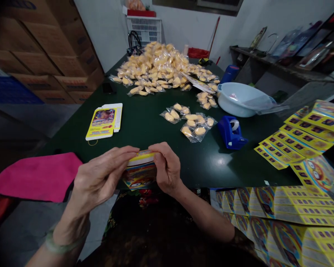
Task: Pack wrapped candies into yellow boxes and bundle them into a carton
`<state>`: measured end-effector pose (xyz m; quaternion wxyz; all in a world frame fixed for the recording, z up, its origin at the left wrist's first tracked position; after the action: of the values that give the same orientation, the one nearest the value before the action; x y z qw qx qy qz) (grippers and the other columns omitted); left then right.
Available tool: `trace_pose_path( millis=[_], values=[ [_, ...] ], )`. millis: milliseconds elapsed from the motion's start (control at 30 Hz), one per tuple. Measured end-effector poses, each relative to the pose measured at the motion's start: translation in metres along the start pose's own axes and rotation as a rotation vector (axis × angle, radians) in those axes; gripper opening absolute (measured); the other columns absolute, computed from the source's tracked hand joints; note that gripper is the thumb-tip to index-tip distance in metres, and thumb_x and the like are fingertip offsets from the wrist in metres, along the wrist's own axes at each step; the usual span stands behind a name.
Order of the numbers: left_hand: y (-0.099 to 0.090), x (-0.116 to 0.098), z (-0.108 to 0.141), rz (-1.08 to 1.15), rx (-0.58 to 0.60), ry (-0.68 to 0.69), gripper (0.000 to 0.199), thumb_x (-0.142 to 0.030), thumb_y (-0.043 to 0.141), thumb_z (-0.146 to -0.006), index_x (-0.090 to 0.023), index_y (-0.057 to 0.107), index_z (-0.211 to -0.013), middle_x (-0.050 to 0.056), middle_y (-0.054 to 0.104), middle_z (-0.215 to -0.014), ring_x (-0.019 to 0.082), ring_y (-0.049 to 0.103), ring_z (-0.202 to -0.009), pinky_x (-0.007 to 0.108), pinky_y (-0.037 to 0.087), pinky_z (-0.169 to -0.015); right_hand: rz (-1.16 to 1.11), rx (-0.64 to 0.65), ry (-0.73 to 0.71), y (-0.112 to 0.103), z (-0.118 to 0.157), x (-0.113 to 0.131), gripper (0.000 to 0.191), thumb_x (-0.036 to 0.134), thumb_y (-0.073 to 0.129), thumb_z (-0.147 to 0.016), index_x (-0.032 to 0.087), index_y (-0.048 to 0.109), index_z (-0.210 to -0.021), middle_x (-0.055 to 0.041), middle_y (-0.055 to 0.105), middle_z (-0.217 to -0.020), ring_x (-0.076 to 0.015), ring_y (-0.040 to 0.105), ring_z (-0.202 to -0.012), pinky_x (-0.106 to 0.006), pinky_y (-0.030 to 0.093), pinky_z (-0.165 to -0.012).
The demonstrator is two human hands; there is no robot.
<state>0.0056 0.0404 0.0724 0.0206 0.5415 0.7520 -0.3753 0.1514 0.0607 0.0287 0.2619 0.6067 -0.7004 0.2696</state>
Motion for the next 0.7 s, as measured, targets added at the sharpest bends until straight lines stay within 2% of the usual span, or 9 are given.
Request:
trace_pose_path(
  millis=[133, 300, 433, 567, 700],
  values=[
    [0.002, -0.009, 0.006, -0.025, -0.013, 0.042, 0.033, 0.000, 0.052, -0.085, -0.013, 0.060, -0.115, 0.011, 0.067, -0.112, 0.016, 0.063, -0.102, 0.029, 0.054, -0.086, -0.059, 0.023, -0.067, -0.002, 0.004, 0.005, 0.024, 0.020, 0.037, -0.097, 0.025, 0.059, -0.106, -0.0037, 0.060, -0.092, -0.0169, 0.058, -0.086, -0.034, 0.046, -0.074],
    [0.007, -0.014, 0.009, -0.038, -0.034, 0.091, 0.035, 0.003, 0.050, -0.084, -0.010, 0.057, -0.115, 0.015, 0.066, -0.112, 0.017, 0.062, -0.105, 0.031, 0.053, -0.087, -0.115, 0.165, 0.054, 0.000, 0.003, 0.000, 0.022, 0.021, 0.036, -0.097, 0.024, 0.057, -0.105, -0.0052, 0.059, -0.099, -0.0172, 0.058, -0.091, -0.035, 0.047, -0.078],
    [0.006, -0.014, 0.010, -0.073, -0.022, 0.108, 0.034, 0.002, 0.049, -0.084, -0.008, 0.057, -0.115, 0.016, 0.066, -0.112, 0.018, 0.063, -0.105, 0.031, 0.053, -0.088, -0.140, 0.126, 0.088, -0.001, 0.001, -0.001, 0.021, 0.021, 0.037, -0.097, 0.022, 0.058, -0.101, -0.0051, 0.060, -0.098, -0.0166, 0.058, -0.090, -0.034, 0.046, -0.077],
    [0.002, -0.011, -0.001, -0.036, 0.005, 0.033, 0.023, -0.005, 0.055, -0.085, -0.011, 0.062, -0.106, 0.012, 0.069, -0.105, 0.015, 0.067, -0.093, 0.024, 0.054, -0.079, -0.113, 0.050, 0.125, 0.001, 0.000, -0.004, 0.018, 0.023, 0.039, -0.097, 0.021, 0.057, -0.096, -0.0039, 0.060, -0.090, -0.0158, 0.058, -0.082, -0.032, 0.045, -0.071],
    [0.006, -0.007, -0.020, -0.014, 0.076, -0.059, 0.006, -0.019, 0.062, -0.085, -0.013, 0.063, -0.085, 0.004, 0.067, -0.082, 0.011, 0.063, -0.070, 0.020, 0.049, -0.059, -0.065, 0.031, 0.137, 0.001, 0.000, -0.004, 0.016, 0.025, 0.041, -0.097, 0.022, 0.056, -0.095, -0.0028, 0.060, -0.088, -0.0148, 0.058, -0.078, -0.030, 0.045, -0.068]
  ],
)
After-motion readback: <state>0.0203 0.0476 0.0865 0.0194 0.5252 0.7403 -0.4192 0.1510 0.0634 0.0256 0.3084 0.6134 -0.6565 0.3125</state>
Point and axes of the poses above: each hand's wrist, its own z-axis away from the middle knuckle, its own y-axis out of the palm, x = y × z, the point moved 8 cm from there along -z, towards the middle knuckle
